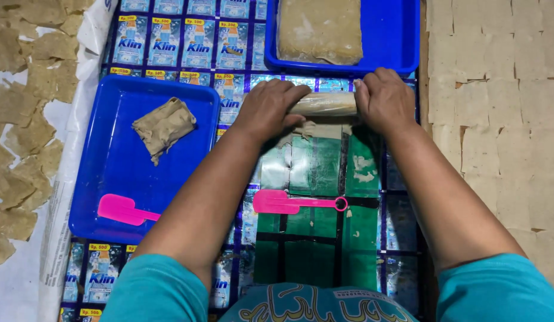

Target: Flattening and cutting dough to prepare snacks on a workspace made of packaging.

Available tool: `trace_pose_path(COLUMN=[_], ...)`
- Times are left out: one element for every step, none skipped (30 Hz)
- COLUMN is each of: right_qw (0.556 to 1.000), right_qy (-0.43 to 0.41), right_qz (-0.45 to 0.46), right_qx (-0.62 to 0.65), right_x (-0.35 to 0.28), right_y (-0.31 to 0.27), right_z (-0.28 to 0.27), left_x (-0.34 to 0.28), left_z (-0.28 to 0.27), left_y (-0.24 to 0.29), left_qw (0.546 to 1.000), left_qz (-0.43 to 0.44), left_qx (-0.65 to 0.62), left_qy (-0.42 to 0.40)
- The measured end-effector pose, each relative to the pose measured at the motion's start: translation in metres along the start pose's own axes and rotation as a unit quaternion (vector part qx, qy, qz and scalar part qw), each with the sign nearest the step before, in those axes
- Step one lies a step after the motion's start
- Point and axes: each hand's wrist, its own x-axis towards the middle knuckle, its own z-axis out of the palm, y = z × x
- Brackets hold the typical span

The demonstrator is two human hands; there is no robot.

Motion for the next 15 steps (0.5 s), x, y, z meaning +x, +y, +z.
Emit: trace_pose_path(right_qw=[1.000,1.000,0.999,0.999,0.999,0.999,0.999,0.998,0.998,0.998,0.997,0.996,0.995,0.995,0.994], right_qy=[-0.004,-0.009,-0.014,-0.016,-0.023,-0.032,-0.036,-0.041,-0.047,-0.048,-0.057,-0.066,-0.067,-0.070,-0.072], right_qz=[0.001,0.012,0.022,0.024,0.025,0.027,0.029,0.034,0.039,0.039,0.047,0.055,0.057,0.061,0.065], right_qx=[0.000,0.011,0.021,0.022,0.015,0.009,0.011,0.020,0.029,0.030,0.035,0.039,0.040,0.047,0.054], right_x=[-0.003,-0.005,-0.006,-0.006,-0.006,-0.010,-0.013,-0.011,-0.010,-0.011,-0.012,-0.013,-0.013,-0.015,-0.016], right_y=[0.000,0.001,0.002,0.004,0.006,0.006,0.003,0.002,0.001,-0.001,-0.003,-0.005,-0.008,-0.009,-0.011], right_z=[0.006,0.012,0.017,0.021,0.024,0.027,0.026,0.026,0.025,0.024,0.023,0.021,0.020,0.018,0.015], left_x=[-0.001,0.000,0.001,0.005,0.008,0.009,0.008,0.010,0.012,0.012,0.012,0.012,0.010,0.010,0.008], left_z=[0.005,0.009,0.014,0.026,0.037,0.050,0.054,0.056,0.057,0.057,0.058,0.059,0.060,0.061,0.063], left_y=[-0.003,-0.006,-0.009,-0.015,-0.021,-0.026,-0.023,-0.022,-0.021,-0.022,-0.022,-0.023,-0.023,-0.023,-0.022], left_qw=[1.000,0.999,0.996,0.996,0.989,0.973,0.974,0.968,0.960,0.961,0.962,0.964,0.964,0.965,0.966], left_qz=[0.000,0.004,0.009,0.009,-0.014,-0.037,-0.037,-0.058,-0.078,-0.079,-0.085,-0.090,-0.089,-0.091,-0.093], left_qx=[-0.003,-0.023,-0.043,-0.044,0.001,0.045,0.043,0.067,0.091,0.090,0.090,0.089,0.089,0.083,0.077], left_qy=[-0.003,0.036,0.075,0.073,0.150,0.224,0.220,0.236,0.252,0.250,0.243,0.235,0.233,0.231,0.229])
